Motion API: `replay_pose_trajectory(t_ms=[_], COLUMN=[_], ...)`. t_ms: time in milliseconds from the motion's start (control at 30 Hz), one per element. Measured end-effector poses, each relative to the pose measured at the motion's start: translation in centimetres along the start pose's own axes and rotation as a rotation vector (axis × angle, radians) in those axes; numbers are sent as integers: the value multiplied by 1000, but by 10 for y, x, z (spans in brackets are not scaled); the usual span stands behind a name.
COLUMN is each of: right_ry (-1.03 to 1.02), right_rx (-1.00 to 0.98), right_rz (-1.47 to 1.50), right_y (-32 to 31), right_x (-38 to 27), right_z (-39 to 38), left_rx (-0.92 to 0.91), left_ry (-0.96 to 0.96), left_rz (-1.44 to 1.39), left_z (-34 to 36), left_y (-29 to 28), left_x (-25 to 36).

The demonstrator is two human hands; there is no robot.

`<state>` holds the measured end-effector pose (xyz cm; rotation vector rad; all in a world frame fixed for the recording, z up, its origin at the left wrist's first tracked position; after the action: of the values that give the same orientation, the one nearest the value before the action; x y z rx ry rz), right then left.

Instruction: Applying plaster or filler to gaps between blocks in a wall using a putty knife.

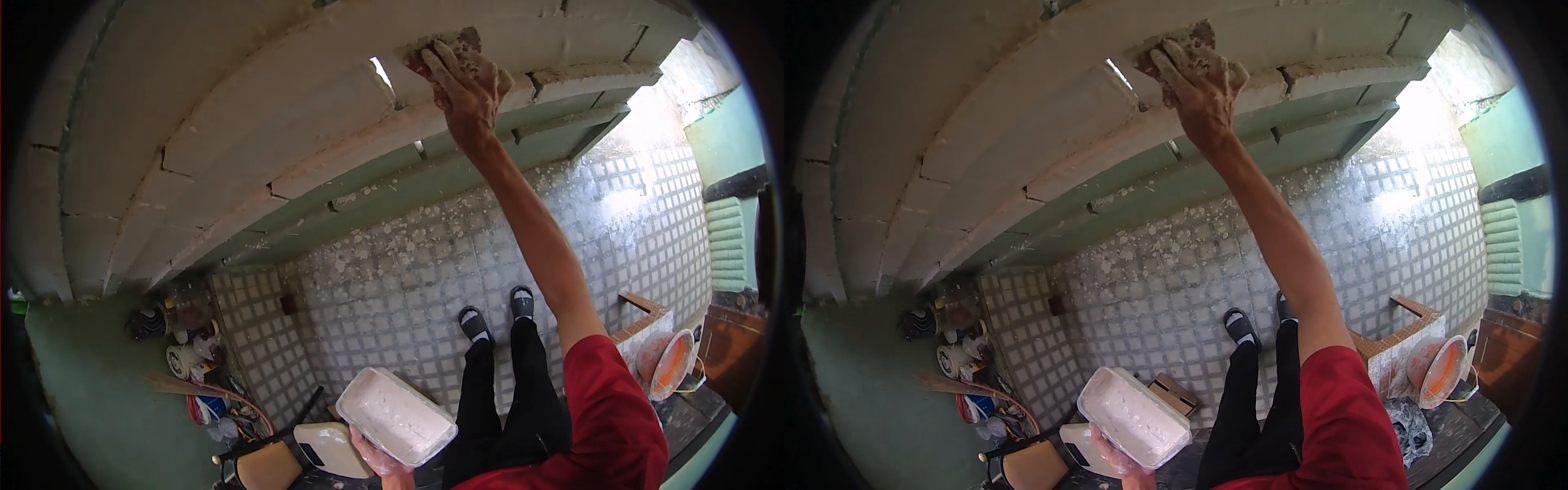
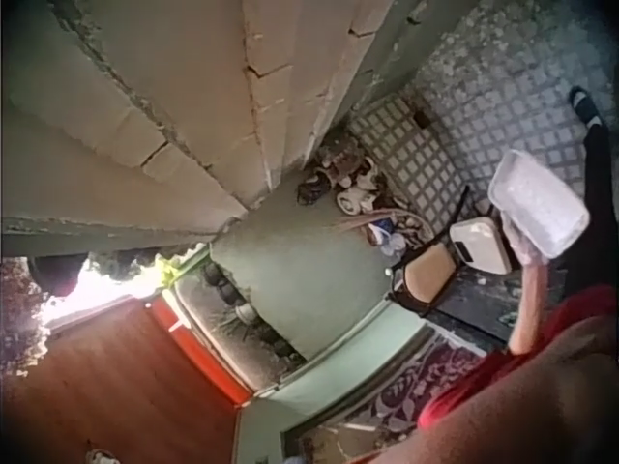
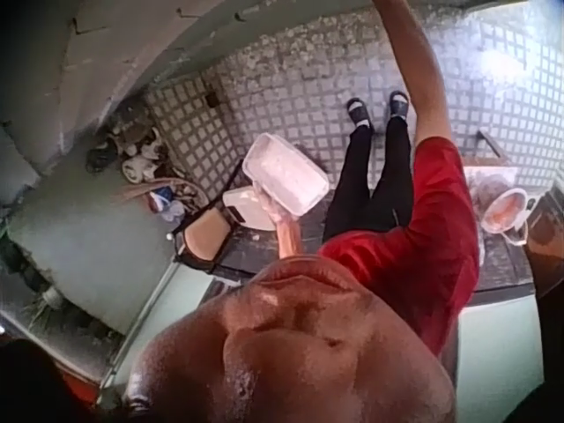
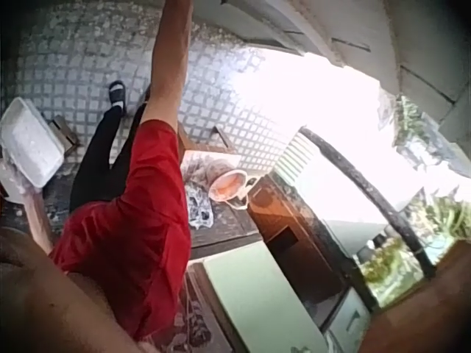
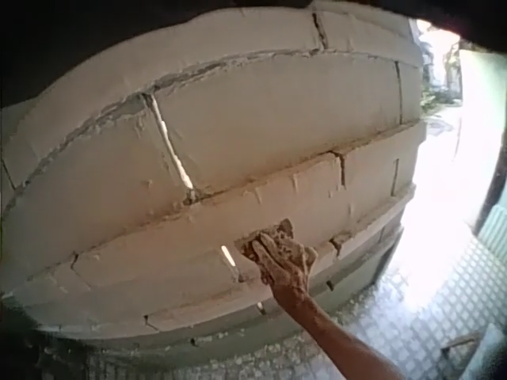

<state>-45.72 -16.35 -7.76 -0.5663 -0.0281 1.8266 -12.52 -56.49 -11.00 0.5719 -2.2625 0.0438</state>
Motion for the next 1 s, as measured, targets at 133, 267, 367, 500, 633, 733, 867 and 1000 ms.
replay_pose_trajectory(t_ms=[133, 267, 367, 500, 633, 733, 867, 1000], right_ry=[-15, -74, -2, 14, -7, 38, 36, 61], right_rx=[-1, 5, -17, -18, -55, -127, -146, -26], right_rz=[11, 4, 28, -3, 67, 67, 136, 237], right_y=[2, 15, 26, 33, 39, 37, 13, -11], right_x=[-2, -16, -6, -6, 0, 3, -2, -15], right_z=[-5, -2, -4, -1, -16, -39, -41, 11], left_rx=[-72, -70, -50, -3, 14, -58, -44, -26], left_ry=[17, 32, 26, 14, 4, 33, 41, 5], left_rz=[-11, -28, -20, -16, -24, -55, -79, -124], left_z=[5, 8, 10, 6, -7, -16, -29, -30], left_y=[-5, -7, -3, -9, 1, 20, 22, 16], left_x=[8, 8, 2, -9, -17, -15, -23, -29])
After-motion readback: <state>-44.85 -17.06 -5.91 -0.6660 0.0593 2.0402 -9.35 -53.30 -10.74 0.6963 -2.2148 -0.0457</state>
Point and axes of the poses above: each hand's wrist, its own z-axis towards the middle knuckle, its own y-axis out of the palm, x = y × z, the point moved 6 cm from there along z, towards the middle knuckle, and after that the axes turned 15 degrees about z, right-handed, at the moved point
